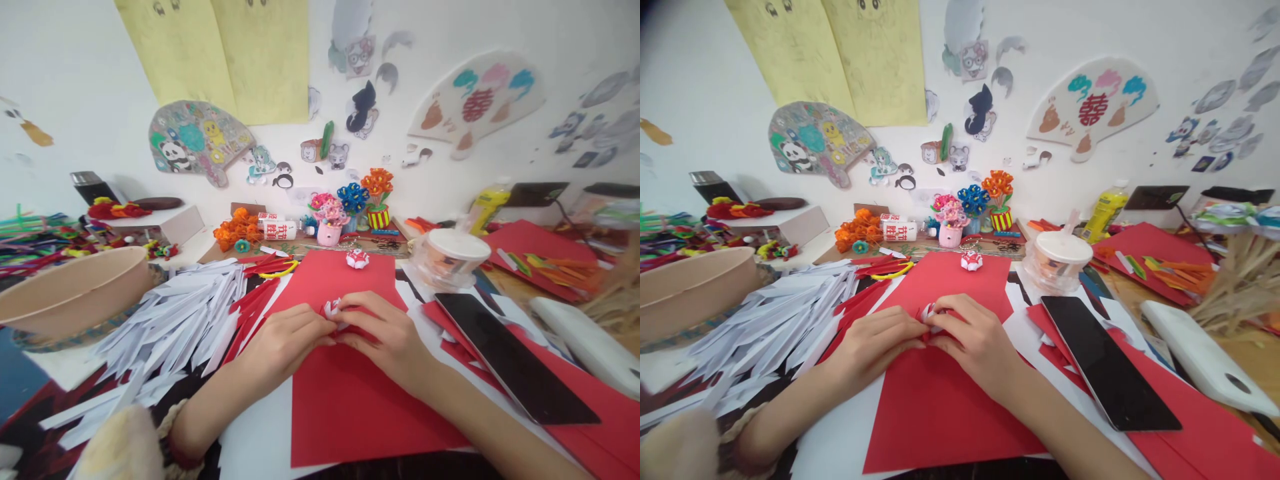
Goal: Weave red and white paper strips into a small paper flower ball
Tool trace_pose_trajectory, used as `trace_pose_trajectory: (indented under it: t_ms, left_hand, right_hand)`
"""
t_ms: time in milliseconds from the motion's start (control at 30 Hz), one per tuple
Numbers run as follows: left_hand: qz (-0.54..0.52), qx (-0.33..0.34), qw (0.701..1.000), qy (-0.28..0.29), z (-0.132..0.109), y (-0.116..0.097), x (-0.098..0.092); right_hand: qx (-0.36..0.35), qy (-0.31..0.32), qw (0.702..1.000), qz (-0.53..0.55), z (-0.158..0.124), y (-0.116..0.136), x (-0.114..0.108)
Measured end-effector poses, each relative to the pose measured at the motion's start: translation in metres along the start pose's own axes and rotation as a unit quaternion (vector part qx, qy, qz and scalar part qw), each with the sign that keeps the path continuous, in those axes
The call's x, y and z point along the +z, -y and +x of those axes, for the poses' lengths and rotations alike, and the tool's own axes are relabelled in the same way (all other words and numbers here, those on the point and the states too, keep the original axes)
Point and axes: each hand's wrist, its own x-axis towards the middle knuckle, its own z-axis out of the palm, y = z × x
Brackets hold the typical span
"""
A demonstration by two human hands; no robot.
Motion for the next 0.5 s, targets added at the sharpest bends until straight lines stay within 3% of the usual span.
trace_pose_trajectory:
  t_ms: [233, 367, 500]
  left_hand:
    - [0.058, -0.019, 0.998, -0.013, 0.000, -0.004, 0.000]
    - [0.129, -0.008, 0.991, -0.028, 0.000, -0.012, 0.006]
    - [0.198, 0.032, 0.980, -0.010, -0.002, -0.015, 0.007]
  right_hand:
    - [-0.005, -0.002, 1.000, -0.007, 0.001, 0.001, 0.001]
    - [-0.052, -0.055, 0.990, -0.123, -0.001, 0.008, 0.002]
    - [-0.119, -0.063, 0.969, -0.205, -0.002, 0.013, 0.002]
